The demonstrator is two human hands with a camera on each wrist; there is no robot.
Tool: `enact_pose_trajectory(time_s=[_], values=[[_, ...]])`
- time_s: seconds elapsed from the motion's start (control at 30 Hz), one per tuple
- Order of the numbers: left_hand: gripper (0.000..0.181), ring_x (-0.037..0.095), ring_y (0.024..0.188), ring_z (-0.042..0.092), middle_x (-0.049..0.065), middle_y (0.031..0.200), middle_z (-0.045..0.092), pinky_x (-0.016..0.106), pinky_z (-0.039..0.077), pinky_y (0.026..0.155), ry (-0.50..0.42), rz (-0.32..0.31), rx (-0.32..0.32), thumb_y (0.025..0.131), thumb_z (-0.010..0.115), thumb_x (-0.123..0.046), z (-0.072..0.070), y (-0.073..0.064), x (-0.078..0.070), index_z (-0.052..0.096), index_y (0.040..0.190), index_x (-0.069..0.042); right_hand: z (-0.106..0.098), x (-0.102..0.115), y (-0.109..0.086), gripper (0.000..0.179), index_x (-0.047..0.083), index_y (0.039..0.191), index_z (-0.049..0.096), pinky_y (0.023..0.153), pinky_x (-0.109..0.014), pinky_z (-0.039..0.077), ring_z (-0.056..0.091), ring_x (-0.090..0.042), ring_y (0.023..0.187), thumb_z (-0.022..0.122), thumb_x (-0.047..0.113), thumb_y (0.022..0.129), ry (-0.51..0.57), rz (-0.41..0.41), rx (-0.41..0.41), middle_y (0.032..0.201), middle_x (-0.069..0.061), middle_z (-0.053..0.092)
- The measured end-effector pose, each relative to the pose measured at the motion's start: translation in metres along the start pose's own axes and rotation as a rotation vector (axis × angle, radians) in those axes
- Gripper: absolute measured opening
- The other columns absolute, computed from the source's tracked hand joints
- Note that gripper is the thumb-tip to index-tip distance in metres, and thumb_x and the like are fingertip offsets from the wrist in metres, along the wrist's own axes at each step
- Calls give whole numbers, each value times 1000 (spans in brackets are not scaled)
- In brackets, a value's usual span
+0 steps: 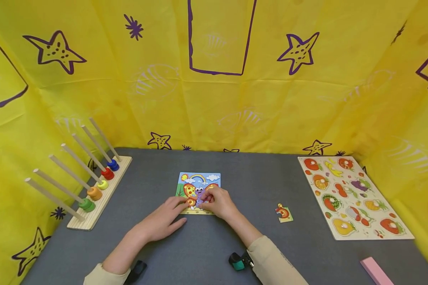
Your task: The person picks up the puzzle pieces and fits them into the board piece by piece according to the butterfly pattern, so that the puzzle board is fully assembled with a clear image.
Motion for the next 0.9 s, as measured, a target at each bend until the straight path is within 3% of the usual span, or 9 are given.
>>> enact_pose_trajectory(time_s=[0.23,0.37,0.63,0.9], values=[[48,28,135,39,13,146,43,45,36,107,-71,51,98,98,58,-20,9,9,-12,49,142,-2,-1,-1,-3,17,12,88,73,59,-23,42,48,-5,63,84,20,78,9,-31,10,74,3,58],[46,27,131,42,12,141,47,44,39,105,-57,51,103,98,58,-19,10,11,-14,50,142,-4,-9,-6,-12,15,12,94,75,59,-22,43,51,-5,66,81,17,81,65,-40,-1,77,6,59],[46,25,126,45,10,137,49,43,40,103,-30,51,92,98,59,-20,13,12,-13,51,141,-6,-52,-34,-41,17,13,101,74,63,-23,44,54,-8,71,78,14,84,90,22,-75,84,8,63],[48,26,126,44,10,137,49,44,40,103,-31,51,99,97,59,-20,14,12,-12,50,142,-7,-104,-61,-85,20,15,99,73,66,-25,46,57,-12,76,80,14,81,-54,5,-198,90,6,66]])
Point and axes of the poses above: each hand's wrist, its own y-axis towards the middle knuckle, its own z-axis out of the palm, x = y × z, the point moved 10 cm from there along y, towards the middle knuckle
